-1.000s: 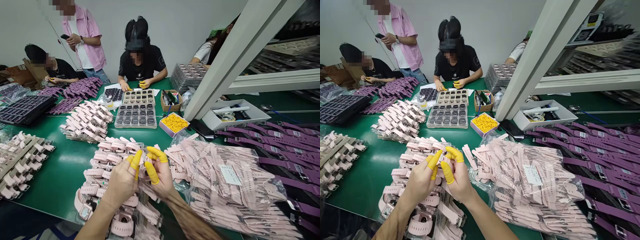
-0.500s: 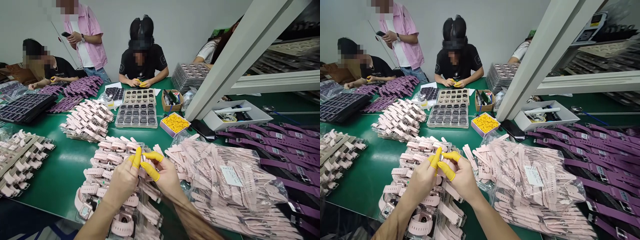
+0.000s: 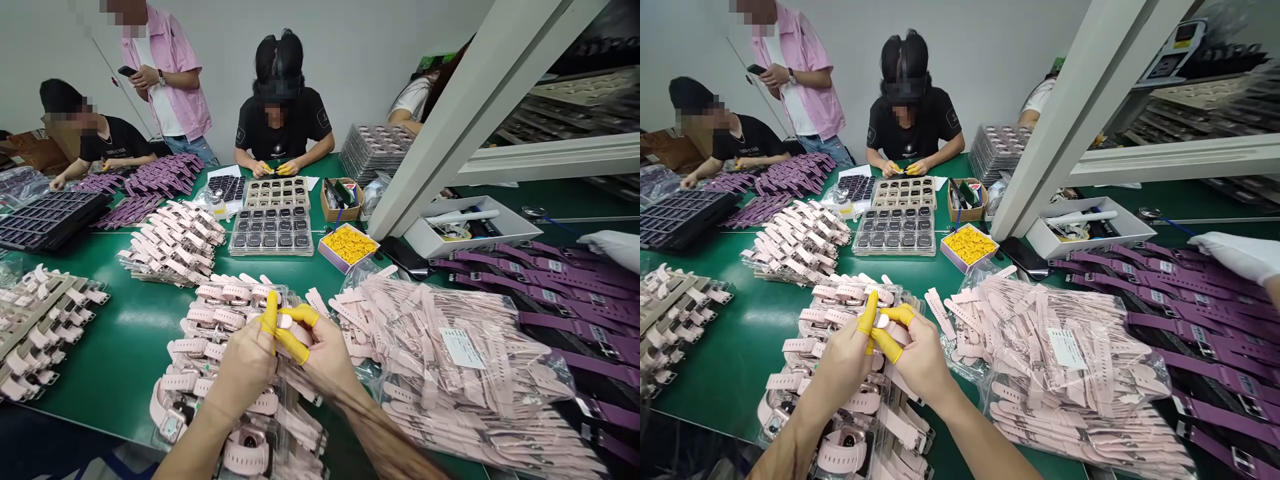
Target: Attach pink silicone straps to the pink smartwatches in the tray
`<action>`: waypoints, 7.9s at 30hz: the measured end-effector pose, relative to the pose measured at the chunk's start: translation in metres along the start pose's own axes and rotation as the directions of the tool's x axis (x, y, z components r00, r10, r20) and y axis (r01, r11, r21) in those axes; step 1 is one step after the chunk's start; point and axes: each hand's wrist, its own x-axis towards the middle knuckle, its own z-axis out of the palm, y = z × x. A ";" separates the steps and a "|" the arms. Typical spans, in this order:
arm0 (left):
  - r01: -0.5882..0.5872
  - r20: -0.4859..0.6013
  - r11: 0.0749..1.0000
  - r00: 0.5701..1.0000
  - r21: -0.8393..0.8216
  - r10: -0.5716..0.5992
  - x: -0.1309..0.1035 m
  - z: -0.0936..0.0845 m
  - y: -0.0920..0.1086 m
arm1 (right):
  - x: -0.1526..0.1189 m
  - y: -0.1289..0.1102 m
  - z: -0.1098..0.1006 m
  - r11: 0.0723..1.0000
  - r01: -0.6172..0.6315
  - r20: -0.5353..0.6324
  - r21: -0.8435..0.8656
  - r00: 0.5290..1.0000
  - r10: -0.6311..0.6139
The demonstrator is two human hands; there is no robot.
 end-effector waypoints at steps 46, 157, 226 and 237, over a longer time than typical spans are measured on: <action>0.155 -0.115 0.183 0.367 -0.971 -0.923 0.015 -0.017 -0.023 | -0.008 -0.009 0.000 0.809 0.490 0.202 -0.326 0.872 -0.447; 0.530 0.380 0.534 0.847 -0.658 -0.372 0.004 -0.012 -0.014 | 0.026 0.005 -0.028 0.935 0.353 0.308 -0.042 0.894 -0.324; 0.462 0.392 0.193 0.865 -0.866 -0.314 -0.001 -0.024 -0.015 | 0.018 -0.014 -0.022 0.891 0.430 0.265 0.146 0.851 -0.454; 0.460 0.368 0.315 0.876 -0.830 -0.312 -0.005 -0.055 -0.009 | 0.008 -0.016 -0.022 0.911 0.373 0.375 0.177 0.830 -0.412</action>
